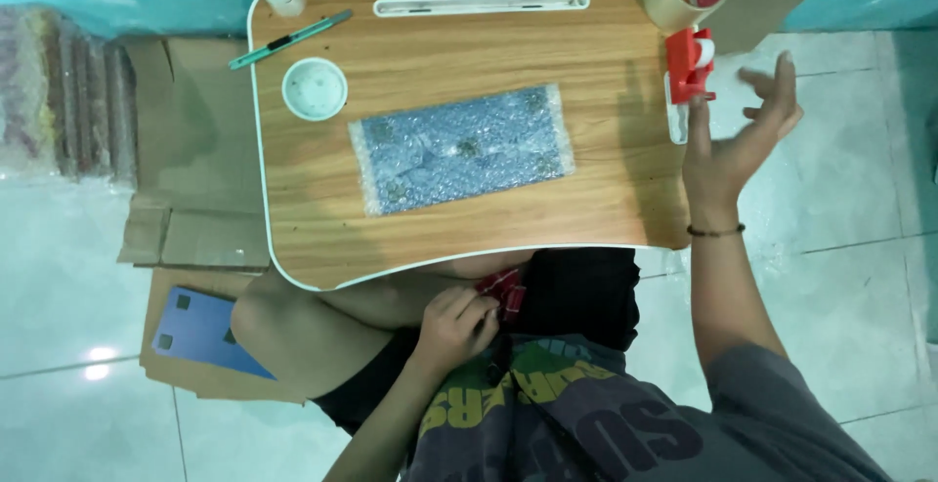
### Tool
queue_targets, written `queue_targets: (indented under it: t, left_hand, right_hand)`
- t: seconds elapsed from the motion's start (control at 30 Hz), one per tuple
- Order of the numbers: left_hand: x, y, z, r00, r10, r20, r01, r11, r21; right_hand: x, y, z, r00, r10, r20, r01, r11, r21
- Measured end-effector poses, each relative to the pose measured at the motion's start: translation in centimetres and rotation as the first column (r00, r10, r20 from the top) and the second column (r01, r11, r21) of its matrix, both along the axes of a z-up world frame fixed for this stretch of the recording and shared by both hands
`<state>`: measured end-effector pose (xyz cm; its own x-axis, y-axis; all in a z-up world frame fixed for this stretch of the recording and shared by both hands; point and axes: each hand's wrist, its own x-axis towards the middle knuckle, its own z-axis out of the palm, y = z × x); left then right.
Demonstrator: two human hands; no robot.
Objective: Wrapping a blue object in bubble wrap and securing it inside a cardboard box for shipping.
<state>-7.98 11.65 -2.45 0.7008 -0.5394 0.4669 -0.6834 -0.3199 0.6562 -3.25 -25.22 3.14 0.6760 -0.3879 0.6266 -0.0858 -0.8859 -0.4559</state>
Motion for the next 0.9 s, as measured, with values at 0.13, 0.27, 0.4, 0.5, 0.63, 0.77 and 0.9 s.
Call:
queue_targets:
  t: [0.13, 0.27, 0.4, 0.5, 0.63, 0.77, 0.9]
  left_hand:
    - [1.3, -1.5, 2.5, 0.998, 0.007, 0.059, -0.002, 0.995, -0.101]
    - [3.0, -2.9, 3.4, 0.995, 0.089, -0.034, -0.095, 0.962, -0.258]
    - [4.5, -3.0, 4.5, 0.847, -0.062, -0.528, -0.135, 0.936, -0.326]
    - [4.5, -3.0, 4.9, 0.742, -0.13, -0.658, -0.157, 0.921, -0.358]
    - [4.0, -2.6, 4.5, 0.688, -0.054, -0.724, -0.301, 0.886, -0.352]
    - [4.0, -2.4, 4.7, 0.704, -0.012, -0.71, -0.404, 0.815, -0.415]
    - [3.9, -2.6, 3.4, 0.801, 0.085, -0.592, -0.407, 0.803, -0.435]
  right_hand:
    - [-1.9, 3.2, -2.0, 0.994, 0.105, -0.024, -0.104, 0.994, 0.018]
    - [-2.8, 9.0, -4.6, 0.867, 0.432, 0.25, -0.499, 0.761, 0.415]
    - [-4.4, 14.8, -2.4, 0.677, 0.725, 0.125, -0.681, 0.554, 0.479]
    - [-4.7, 17.5, -2.1, 0.613, 0.758, 0.222, -0.681, 0.364, 0.636]
    - [-4.5, 17.9, -3.3, 0.514, 0.774, 0.37, -0.729, 0.166, 0.664]
    - [-4.2, 18.4, -3.0, 0.537, 0.79, 0.296, -0.742, 0.276, 0.611]
    - [-3.9, 18.4, -3.2, 0.555, 0.785, 0.275, -0.733, 0.304, 0.609]
